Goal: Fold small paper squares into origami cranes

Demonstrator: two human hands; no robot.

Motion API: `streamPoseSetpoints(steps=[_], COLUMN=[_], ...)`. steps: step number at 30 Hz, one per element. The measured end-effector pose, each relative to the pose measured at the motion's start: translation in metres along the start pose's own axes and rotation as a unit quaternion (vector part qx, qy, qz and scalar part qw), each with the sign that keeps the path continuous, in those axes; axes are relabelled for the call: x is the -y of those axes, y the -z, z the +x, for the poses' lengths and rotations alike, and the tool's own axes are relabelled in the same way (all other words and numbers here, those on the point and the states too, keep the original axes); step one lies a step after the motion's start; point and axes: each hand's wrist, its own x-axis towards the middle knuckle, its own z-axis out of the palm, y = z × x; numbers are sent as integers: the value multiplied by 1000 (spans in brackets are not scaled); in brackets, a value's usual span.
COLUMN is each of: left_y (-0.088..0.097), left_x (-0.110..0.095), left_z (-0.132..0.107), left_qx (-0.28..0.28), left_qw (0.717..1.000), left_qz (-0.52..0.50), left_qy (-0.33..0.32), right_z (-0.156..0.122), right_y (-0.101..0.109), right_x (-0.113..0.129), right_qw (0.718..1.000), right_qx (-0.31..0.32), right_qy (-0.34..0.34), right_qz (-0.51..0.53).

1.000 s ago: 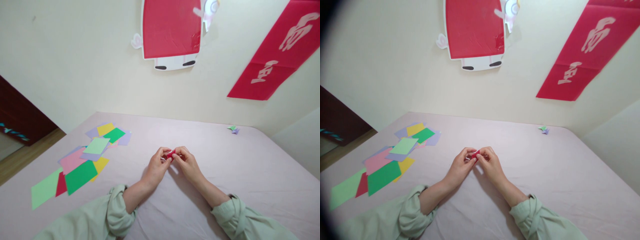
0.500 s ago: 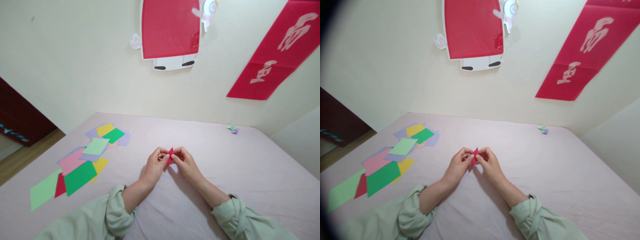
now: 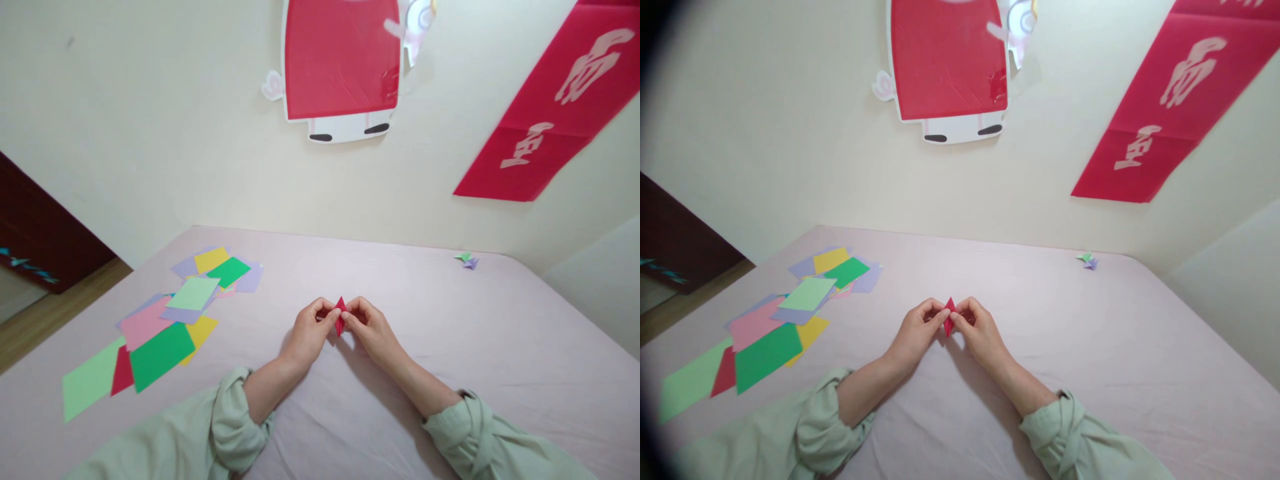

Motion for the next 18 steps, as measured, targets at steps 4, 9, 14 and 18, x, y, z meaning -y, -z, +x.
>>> streamPoseSetpoints(steps=[4, 9, 14, 18], left_y=[1, 1, 3, 4], left_x=[2, 4, 0, 1], left_z=[1, 2, 3, 3], left_qx=[6, 23, 33, 27], left_qw=[1000, 1000, 999, 1000], left_qz=[-21, -13, -2, -8], left_qy=[0, 4, 2, -5], right_z=[-1, -2, -2, -2], right_y=[-2, -1, 0, -1], right_x=[4, 8, 6, 4], right_qw=[999, 999, 998, 999], right_qx=[32, 32, 45, 41], right_qy=[-1, 3, 12, 6], right_qz=[-13, -20, -31, -9])
